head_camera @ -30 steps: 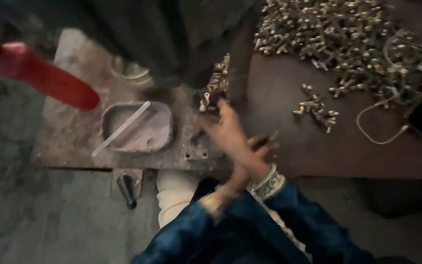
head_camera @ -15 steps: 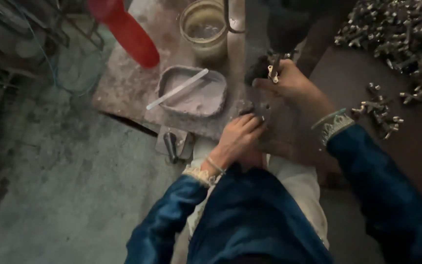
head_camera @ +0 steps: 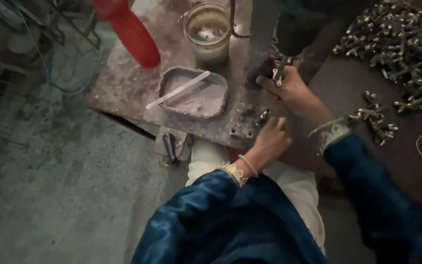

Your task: The person sits at a workshop bench and processes small brass castings one at a time, dipping them in a tray of slurry and holding them against a bench machine to finish them, placing finished pieces on the table beside a pile of similar parts.

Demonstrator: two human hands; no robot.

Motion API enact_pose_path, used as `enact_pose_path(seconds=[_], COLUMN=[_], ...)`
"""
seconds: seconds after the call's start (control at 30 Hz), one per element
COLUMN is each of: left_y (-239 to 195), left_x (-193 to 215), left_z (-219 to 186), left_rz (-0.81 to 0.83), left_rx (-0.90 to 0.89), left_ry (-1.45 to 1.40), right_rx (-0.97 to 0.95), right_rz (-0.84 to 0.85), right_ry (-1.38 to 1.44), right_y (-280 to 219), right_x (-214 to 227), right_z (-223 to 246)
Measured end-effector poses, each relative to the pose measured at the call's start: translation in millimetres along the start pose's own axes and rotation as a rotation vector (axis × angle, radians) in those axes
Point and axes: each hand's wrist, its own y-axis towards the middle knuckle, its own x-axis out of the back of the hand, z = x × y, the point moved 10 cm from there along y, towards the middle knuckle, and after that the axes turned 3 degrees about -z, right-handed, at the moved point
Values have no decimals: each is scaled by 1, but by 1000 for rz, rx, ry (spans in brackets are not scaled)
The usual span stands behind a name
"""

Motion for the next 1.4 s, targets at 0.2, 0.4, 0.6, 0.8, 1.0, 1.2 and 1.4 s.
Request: enact_pose_path(seconds=[0.2, 0.4, 0.6, 0.8, 1.0, 1.2, 1.4], left_y=[-68, -150, -152, -136, -123, -130, -152], left_x=[-4, 79, 51, 0, 3, 7, 6], left_z=[26, 173, 240, 226, 252, 277, 265], left_rz=[-215, -476, -325, -241, -215, -31, -45], left_rx=[410, 512, 585, 432, 421, 449, 649], left_ry=[-999, -613, -571, -474, -604, -1057, -1660], right_rx=[332, -89, 251, 142, 178, 199, 300], right_rz=[-606, -158, -719, -163, -387, -533, -547], right_ry=[286, -51, 575, 170, 198, 259, 333], right_y=[-21, 5, -21, -4, -15, -23, -23], right_x=[0, 23, 10, 25, 7, 9, 11], right_z=[-11, -59, -28, -50, -17, -14, -14])
